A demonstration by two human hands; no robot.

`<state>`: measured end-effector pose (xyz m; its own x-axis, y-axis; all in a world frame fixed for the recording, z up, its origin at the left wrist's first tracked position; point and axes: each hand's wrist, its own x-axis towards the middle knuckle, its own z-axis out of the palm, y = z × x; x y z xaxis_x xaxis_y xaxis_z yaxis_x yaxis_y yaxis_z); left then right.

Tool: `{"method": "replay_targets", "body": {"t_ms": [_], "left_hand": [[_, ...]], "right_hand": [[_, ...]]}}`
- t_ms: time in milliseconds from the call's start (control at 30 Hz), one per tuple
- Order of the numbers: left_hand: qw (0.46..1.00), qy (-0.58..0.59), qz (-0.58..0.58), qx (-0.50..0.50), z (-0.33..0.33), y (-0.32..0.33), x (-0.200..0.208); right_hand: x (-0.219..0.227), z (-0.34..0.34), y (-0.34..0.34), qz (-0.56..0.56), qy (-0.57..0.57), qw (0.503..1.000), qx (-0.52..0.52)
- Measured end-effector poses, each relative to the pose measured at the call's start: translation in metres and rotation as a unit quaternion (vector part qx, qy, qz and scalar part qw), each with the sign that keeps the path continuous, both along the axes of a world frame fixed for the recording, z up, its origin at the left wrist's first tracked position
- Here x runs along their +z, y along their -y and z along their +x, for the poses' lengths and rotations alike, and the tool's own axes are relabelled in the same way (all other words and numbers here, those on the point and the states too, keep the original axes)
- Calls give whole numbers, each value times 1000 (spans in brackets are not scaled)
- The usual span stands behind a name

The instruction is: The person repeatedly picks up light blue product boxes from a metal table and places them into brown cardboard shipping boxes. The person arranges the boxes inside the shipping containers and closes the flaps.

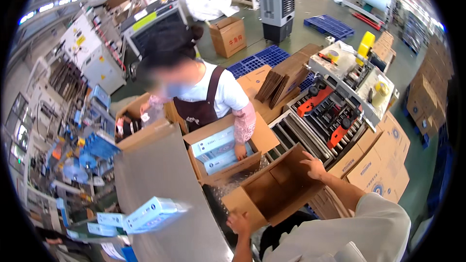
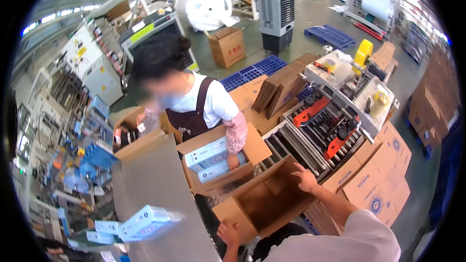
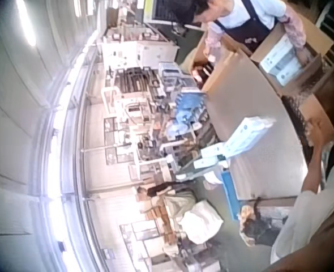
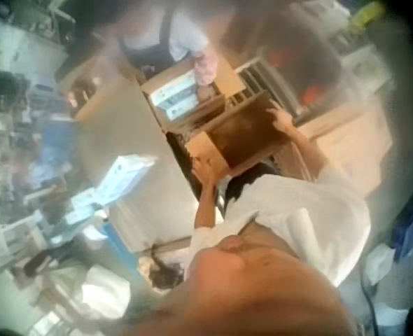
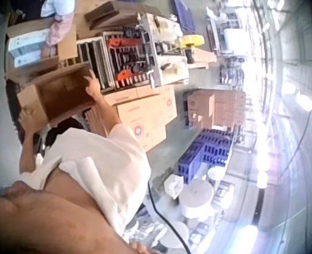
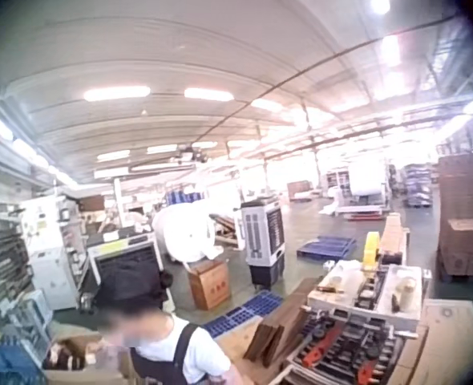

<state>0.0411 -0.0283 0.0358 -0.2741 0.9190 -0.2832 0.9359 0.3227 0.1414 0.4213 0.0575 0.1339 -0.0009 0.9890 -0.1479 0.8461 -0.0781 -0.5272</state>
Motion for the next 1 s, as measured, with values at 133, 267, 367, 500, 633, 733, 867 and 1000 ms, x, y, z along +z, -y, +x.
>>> {"method": "replay_targets", "body": {"t_ms": [133,267,367,500,633,733,867,1000], "left_hand": [[974,167,-113,105,79,15,-46],[943,247,-193,111,40,17,-95],[968,195,-135,83,15,-17,-49],[987,27,-114,111,-86,-12,11],[967,111,-203,104,-152,27,23],[963,184,-199,1,-127,14,-1],[979,136,-87,120,-106,34,-12],[982,146,-28,118,-101,19,-10]], "right_hand": [[-37,71,-21,66,-254,965,-5],[-79,105,-40,39,-411,909,-63],[-145,132,-15,111,-408,904,-72],[-137,-30,17,4,-131,988,79],[-133,-54,14,-55,-193,974,101],[-163,3,1,-32,-214,965,147],[-141,-13,17,-156,-53,961,222],[-107,-2,18,-167,97,924,329]]}}
